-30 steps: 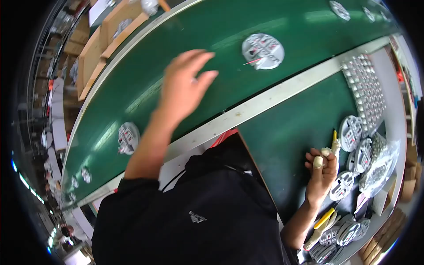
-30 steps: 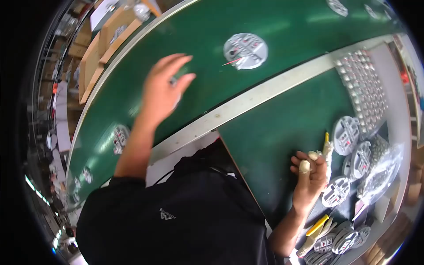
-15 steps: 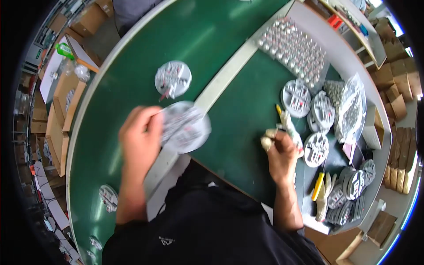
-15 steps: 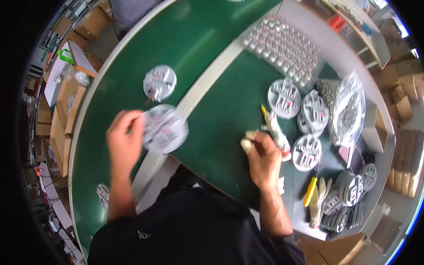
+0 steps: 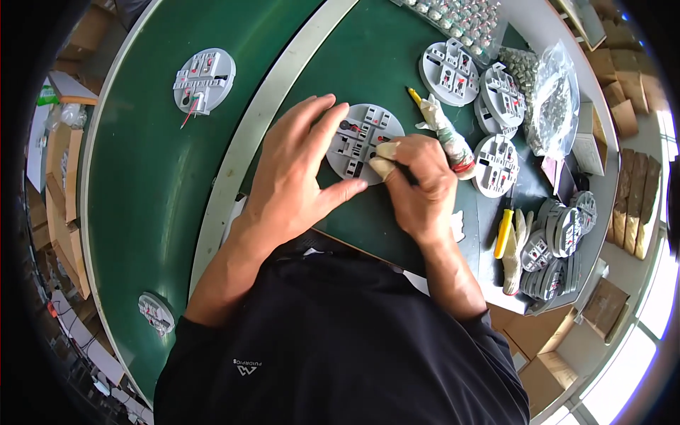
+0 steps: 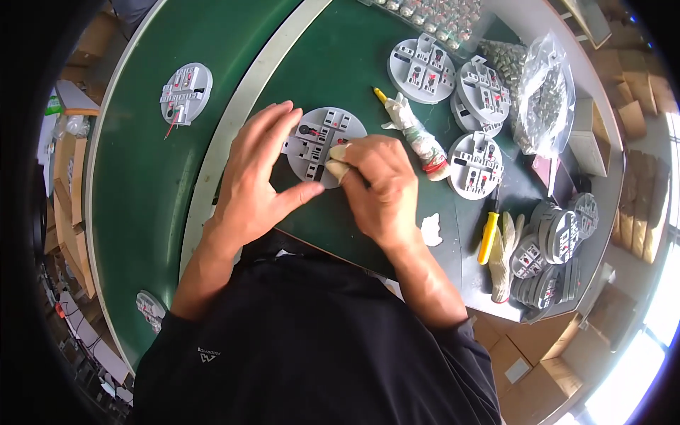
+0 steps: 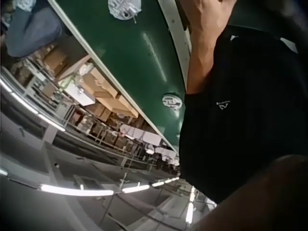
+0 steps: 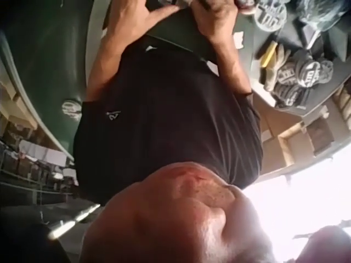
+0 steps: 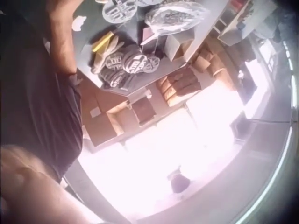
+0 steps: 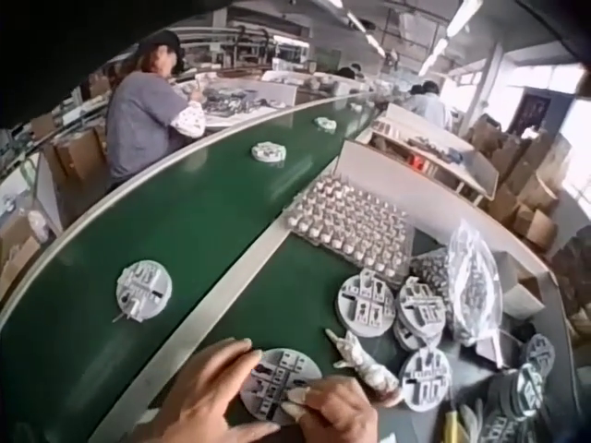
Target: Assembling small electronic components by applying adhesive and fitting plastic parts together on a factory assembly line.
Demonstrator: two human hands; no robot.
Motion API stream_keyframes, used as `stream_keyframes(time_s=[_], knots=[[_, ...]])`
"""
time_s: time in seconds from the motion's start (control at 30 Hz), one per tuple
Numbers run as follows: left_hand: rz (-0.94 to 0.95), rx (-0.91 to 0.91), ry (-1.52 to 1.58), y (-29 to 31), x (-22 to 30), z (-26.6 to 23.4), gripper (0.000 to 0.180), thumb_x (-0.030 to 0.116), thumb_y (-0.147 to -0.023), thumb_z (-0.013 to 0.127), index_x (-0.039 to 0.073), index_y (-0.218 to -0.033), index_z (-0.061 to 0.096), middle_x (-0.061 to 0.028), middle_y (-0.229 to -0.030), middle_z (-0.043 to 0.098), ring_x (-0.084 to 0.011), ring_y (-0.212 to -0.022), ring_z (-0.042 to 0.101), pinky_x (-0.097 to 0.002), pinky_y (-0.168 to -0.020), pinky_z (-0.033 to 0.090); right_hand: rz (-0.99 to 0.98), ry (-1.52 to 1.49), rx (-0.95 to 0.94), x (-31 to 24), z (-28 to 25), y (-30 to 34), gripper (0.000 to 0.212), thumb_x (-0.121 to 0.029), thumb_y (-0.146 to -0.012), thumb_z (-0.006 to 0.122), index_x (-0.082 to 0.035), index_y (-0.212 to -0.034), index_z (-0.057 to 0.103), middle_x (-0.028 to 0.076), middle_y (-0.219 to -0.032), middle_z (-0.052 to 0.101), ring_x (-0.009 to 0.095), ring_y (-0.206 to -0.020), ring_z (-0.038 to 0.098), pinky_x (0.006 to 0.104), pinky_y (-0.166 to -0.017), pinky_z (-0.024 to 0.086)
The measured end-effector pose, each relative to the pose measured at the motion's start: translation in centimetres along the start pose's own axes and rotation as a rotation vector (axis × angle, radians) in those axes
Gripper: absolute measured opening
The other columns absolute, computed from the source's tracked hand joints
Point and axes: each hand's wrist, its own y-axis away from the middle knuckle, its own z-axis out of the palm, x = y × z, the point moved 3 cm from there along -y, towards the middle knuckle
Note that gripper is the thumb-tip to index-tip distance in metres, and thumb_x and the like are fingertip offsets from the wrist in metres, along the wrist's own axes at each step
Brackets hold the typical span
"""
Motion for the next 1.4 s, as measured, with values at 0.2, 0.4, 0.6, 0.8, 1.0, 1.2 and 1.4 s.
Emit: stream_keyframes(time_s=[0.2, 0.4, 0.6, 0.8, 1.0, 1.2, 1.4], knots=[[0.020, -0.195, -0.042, 0.5, -1.2, 0.5, 0.102, 0.022, -0.072, 0.101, 0.004, -0.161, 0.054, -0.0172, -0.165, 0.052, -0.0421, -0.154, 0.048, -0.0533, -0.127, 0.040, -0.188, 0.224, -0.088, -1.4, 0.5, -0.9, 0.024, 0.002, -0.080, 0.089, -0.005, -0.100, 0.076, 0.008, -0.105, 0.076, 0.033, -0.100, 0.071, 0.0436, -0.086, 0.058], [0.060, -0.200, -0.036, 0.0, -1.3, 0.4, 0.099, 0.029, -0.073, 0.100, 0.004, -0.158, 0.055, -0.0181, -0.159, 0.056, -0.0421, -0.149, 0.052, -0.0560, -0.124, 0.042, 0.232, 0.046, -0.211, -1.6, -0.2, -2.8, 0.016, 0.001, -0.082, 0.087, -0.003, -0.095, 0.079, 0.009, -0.092, 0.071, 0.031, -0.086, 0.070, 0.0402, -0.076, 0.057], [0.015, -0.171, 0.038, 0.0, -1.8, 0.8, 0.100, 0.027, -0.069, 0.102, 0.001, -0.155, 0.058, -0.0186, -0.159, 0.056, -0.0427, -0.149, 0.052, -0.0564, -0.122, 0.043, 0.213, 0.186, -0.264, -1.4, -0.1, -3.6, 0.018, -0.004, -0.085, 0.089, -0.001, -0.102, 0.082, 0.010, -0.087, 0.071, 0.026, -0.075, 0.071, 0.0374, -0.068, 0.056], [-0.020, -0.227, 0.023, -0.2, -2.1, 0.7, 0.097, 0.034, -0.072, 0.101, 0.001, -0.153, 0.059, -0.0192, -0.158, 0.057, -0.0435, -0.147, 0.054, -0.0573, -0.121, 0.044, 0.284, 0.290, -0.165, 3.7, -3.8, -19.5, 0.035, -0.023, -0.099, 0.083, 0.001, -0.124, 0.082, 0.016, -0.101, 0.083, 0.015, -0.086, 0.076, 0.0346, -0.078, 0.060], [-0.015, -0.232, 0.047, -1.0, -2.4, 1.0, 0.090, 0.044, -0.078, 0.097, 0.004, -0.151, 0.063, -0.0192, -0.156, 0.059, -0.0411, -0.147, 0.055, -0.0559, -0.121, 0.044, 0.179, 0.519, 0.071, 14.7, -2.6, -34.7, 0.057, -0.036, -0.092, 0.087, 0.000, -0.135, 0.075, 0.018, -0.117, 0.083, 0.029, -0.100, 0.081, 0.0418, -0.091, 0.061], [-0.042, -0.273, 0.063, -1.0, -2.7, 0.9, 0.089, 0.042, -0.077, 0.097, 0.005, -0.151, 0.064, -0.0189, -0.156, 0.060, -0.0393, -0.147, 0.054, -0.0546, -0.121, 0.044, 0.322, 0.634, 0.023, 16.9, -0.7, -36.5, 0.071, -0.041, -0.085, 0.092, 0.004, -0.136, 0.071, 0.017, -0.117, 0.083, 0.028, -0.104, 0.080, 0.0406, -0.095, 0.062], [-0.048, -0.279, 0.128, -2.3, -3.3, 0.6, 0.102, 0.036, -0.073, 0.100, 0.002, -0.159, 0.056, -0.0180, -0.155, 0.061, -0.0401, -0.148, 0.054, -0.0556, -0.124, 0.043, 0.143, 0.178, -0.060, 9.3, -3.0, -29.6, 0.063, -0.009, -0.095, 0.085, 0.004, -0.152, 0.059, 0.018, -0.122, 0.080, 0.025, -0.113, 0.078, 0.0358, -0.099, 0.063]])
